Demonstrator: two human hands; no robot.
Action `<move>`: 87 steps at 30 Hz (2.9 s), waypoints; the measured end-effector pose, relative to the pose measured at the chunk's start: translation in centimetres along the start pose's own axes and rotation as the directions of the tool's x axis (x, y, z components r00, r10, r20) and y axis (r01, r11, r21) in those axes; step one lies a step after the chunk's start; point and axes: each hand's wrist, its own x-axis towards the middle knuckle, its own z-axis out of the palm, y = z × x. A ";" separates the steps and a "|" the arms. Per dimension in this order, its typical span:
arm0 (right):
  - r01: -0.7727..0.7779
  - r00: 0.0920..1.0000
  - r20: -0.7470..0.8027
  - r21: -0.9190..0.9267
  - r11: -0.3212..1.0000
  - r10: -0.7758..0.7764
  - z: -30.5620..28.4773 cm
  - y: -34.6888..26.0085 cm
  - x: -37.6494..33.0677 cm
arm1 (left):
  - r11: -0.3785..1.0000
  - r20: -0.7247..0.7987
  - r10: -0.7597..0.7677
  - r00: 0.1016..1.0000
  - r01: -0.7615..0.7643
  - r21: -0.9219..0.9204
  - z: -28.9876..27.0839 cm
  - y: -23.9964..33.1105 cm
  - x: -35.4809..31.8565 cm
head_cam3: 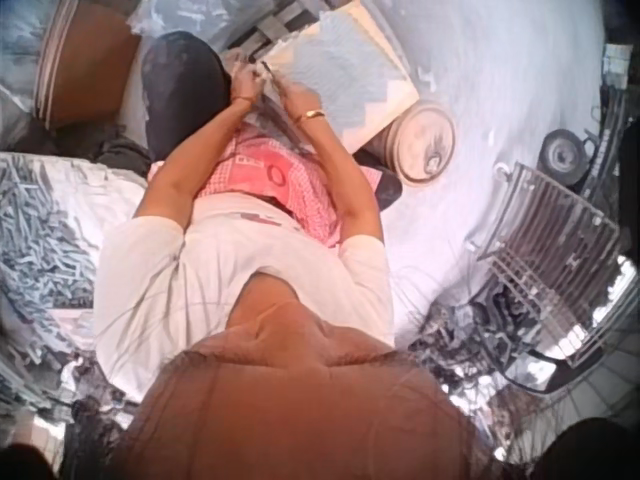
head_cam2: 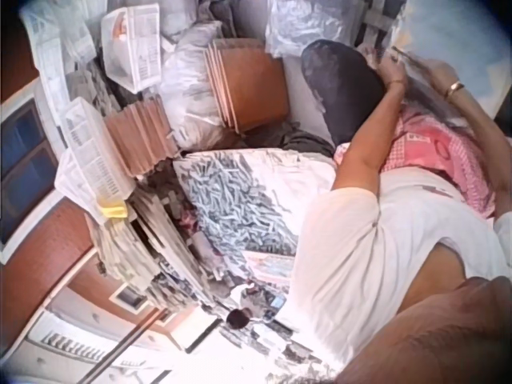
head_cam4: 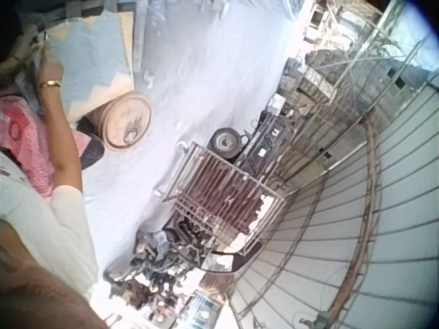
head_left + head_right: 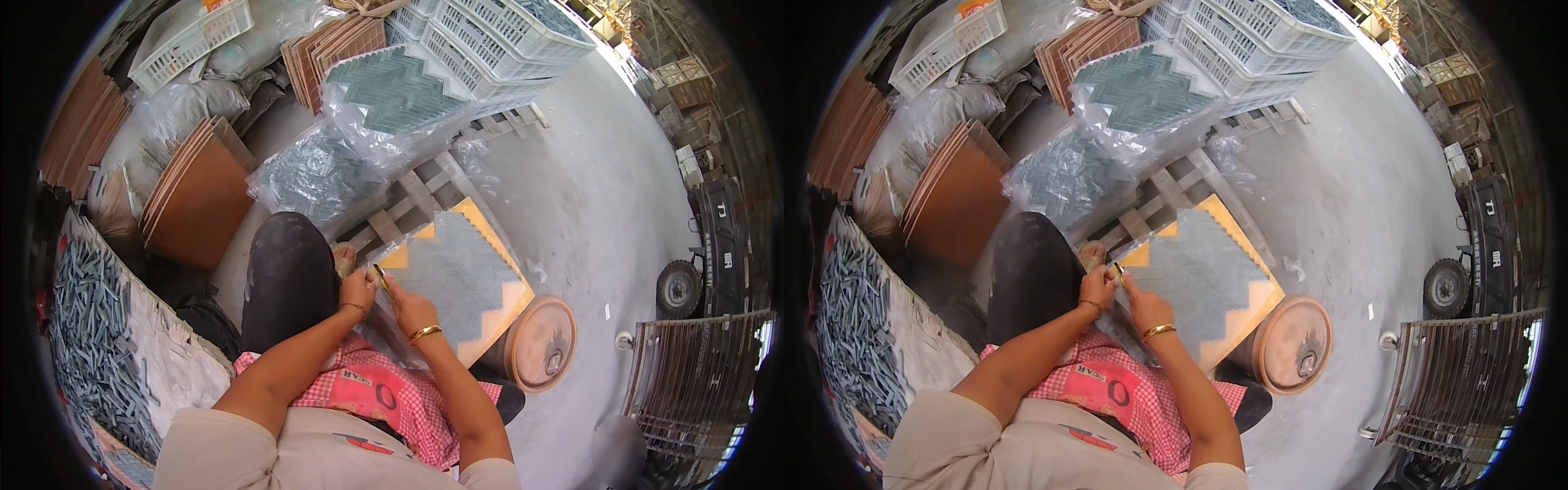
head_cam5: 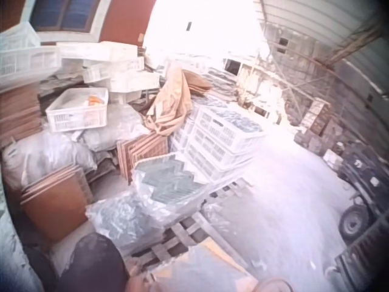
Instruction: The person sits on the floor and uses a utility knife to cut a sheet of mosaic tiles placed on a wooden board. They score and snap the tiles along a straight line, then handle the cut pieces and the remaining sheet.
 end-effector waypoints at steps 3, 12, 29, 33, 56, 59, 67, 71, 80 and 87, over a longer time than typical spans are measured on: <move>-0.031 0.999 0.013 -0.043 0.999 0.032 0.7 -0.4 0.3 | 0.999 -0.009 -0.033 0.999 0.033 -0.030 -0.1 0.4 0.0; -0.103 0.994 -0.036 -0.097 0.990 0.100 1.4 -2.3 -1.4 | 0.998 -0.077 -0.031 0.997 0.026 -0.056 1.2 -1.0 0.6; -0.103 0.992 -0.082 -0.140 0.985 0.092 2.8 -3.0 -5.3 | 0.989 -0.055 -0.047 0.997 0.039 -0.141 2.6 -2.9 1.7; -0.096 0.992 -0.094 -0.152 0.984 0.082 2.8 -2.7 -6.1 | 0.984 -0.053 -0.033 0.998 0.024 -0.176 2.5 -2.6 1.5; -0.176 0.983 -0.045 -0.004 0.984 0.176 1.7 -3.0 -6.3 | 0.981 0.003 0.093 0.996 -0.091 -0.170 1.1 -2.1 1.5; -0.212 0.966 -0.114 0.163 0.964 0.232 0.3 -2.9 -8.0 | 0.988 0.004 0.084 0.996 -0.083 -0.134 0.9 -2.9 0.4; -0.233 0.943 -0.176 0.261 0.937 0.283 0.8 -0.5 -9.2 | 0.997 0.162 0.072 0.984 -0.074 0.009 0.2 -1.3 -1.3; -0.236 0.927 -0.223 0.272 0.933 0.300 -0.3 0.8 -7.8 | 0.983 0.248 -0.069 0.966 0.024 0.181 -0.3 0.0 -0.7; -0.397 0.810 -0.311 0.334 0.855 0.497 -2.7 9.2 1.1 | 0.870 0.273 -0.034 0.962 -0.106 0.481 -0.2 2.1 -1.1; -0.403 0.878 -0.222 0.135 0.905 0.424 -4.9 20.7 4.0 | 0.754 0.395 0.178 0.901 -0.383 0.534 1.9 4.2 5.0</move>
